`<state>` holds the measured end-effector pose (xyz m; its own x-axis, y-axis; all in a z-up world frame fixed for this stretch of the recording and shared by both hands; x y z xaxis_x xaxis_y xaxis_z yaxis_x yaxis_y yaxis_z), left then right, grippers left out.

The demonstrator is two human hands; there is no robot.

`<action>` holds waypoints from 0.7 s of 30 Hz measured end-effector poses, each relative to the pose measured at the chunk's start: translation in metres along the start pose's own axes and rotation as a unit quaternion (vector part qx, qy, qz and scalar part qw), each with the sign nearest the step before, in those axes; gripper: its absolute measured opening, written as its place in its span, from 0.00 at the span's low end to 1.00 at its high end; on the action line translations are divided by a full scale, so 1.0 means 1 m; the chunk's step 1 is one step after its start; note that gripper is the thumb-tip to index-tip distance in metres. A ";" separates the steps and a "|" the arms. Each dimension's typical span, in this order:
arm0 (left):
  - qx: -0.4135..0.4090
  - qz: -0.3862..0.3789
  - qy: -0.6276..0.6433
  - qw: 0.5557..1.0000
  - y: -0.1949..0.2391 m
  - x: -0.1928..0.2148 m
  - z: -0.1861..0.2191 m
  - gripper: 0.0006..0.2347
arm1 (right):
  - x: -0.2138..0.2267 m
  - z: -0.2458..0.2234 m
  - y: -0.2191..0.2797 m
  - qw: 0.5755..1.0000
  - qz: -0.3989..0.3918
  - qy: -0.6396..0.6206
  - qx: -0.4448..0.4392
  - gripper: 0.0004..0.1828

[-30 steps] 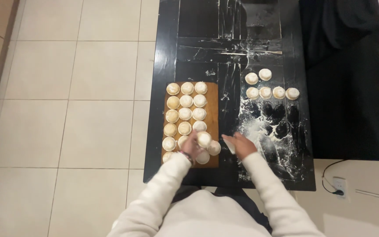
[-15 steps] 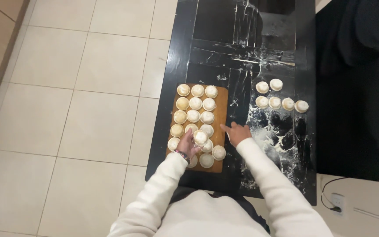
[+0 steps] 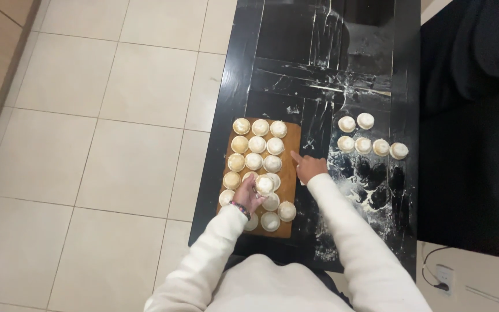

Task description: Placing round food items into paper liners and arranging them on a wooden board.

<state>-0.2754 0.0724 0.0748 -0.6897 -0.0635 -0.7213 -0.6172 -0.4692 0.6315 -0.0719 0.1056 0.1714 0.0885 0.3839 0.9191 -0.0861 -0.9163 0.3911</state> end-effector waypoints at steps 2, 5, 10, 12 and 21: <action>-0.008 -0.007 -0.001 1.000 0.001 -0.004 0.003 0.22 | -0.006 0.004 -0.017 1.000 0.009 -0.006 -0.002 0.31; -0.020 0.005 0.000 1.000 -0.002 -0.005 0.007 0.21 | -0.014 0.008 -0.034 1.000 -0.026 -0.006 -0.017 0.30; -0.029 -0.012 0.019 0.999 -0.004 -0.011 0.008 0.19 | 0.008 0.019 -0.047 0.997 -0.054 -0.031 -0.041 0.28; -0.014 0.050 -0.012 0.999 0.000 -0.008 0.006 0.17 | 0.013 0.034 -0.056 0.994 -0.030 -0.072 -0.077 0.36; 0.013 0.020 -0.042 0.999 -0.006 -0.031 -0.005 0.19 | -0.004 0.054 -0.003 0.969 0.015 -0.210 -0.132 0.31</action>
<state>-0.2477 0.0728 0.0919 -0.7435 -0.0068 -0.6687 -0.5966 -0.4451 0.6678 -0.0184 0.1004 0.1639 0.4730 0.2264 0.8514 -0.3410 -0.8440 0.4139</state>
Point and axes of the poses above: each hand's wrist, its own y-axis away from the middle knuckle, its own x-axis out of the back of the hand, z = x × y, the point moved 10 cm from there along -y, towards the middle knuckle, and after that the axes turned 3 degrees about x, right-handed, at the moved point
